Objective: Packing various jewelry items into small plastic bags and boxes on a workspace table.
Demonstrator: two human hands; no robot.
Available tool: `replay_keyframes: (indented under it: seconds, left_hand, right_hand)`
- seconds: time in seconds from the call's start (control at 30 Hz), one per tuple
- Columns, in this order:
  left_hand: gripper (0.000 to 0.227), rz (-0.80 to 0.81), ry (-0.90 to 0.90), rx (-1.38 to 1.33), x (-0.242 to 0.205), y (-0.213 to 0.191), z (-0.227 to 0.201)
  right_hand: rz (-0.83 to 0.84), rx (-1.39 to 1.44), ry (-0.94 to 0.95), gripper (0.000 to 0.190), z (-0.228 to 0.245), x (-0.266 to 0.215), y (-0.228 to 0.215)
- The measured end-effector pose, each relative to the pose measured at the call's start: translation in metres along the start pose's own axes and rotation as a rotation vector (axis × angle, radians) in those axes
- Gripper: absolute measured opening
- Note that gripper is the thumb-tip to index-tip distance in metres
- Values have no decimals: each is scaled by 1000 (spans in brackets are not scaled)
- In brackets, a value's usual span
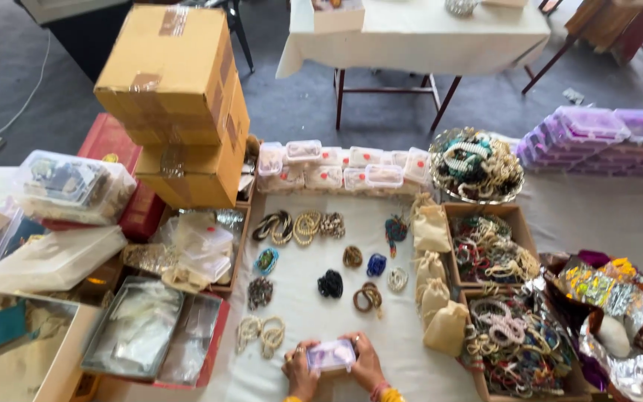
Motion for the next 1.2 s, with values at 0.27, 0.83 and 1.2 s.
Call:
replay_keyframes:
  seconds: [0.27,0.83,1.2]
  left_hand:
    - [16,-482,739,291,16,15,8]
    - [29,-58,196,-21,16,6,-16]
    - [30,459,-80,-1151,25,-66,-177]
  right_hand:
    - [-136,-331,-217,24,-62,8,29]
    - [-8,-58,-29,15,-24,19,1]
    - [-35,660,201,19,74,20,-59]
Point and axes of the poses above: each hand's wrist, its own x-axis towards the middle knuckle, its own y-axis out of the palm, z = x × y, the point moved 7 cm from there along x, towards the middle knuckle, and after that the axes turned 6 degrees about -x, right-handed, at the moved point
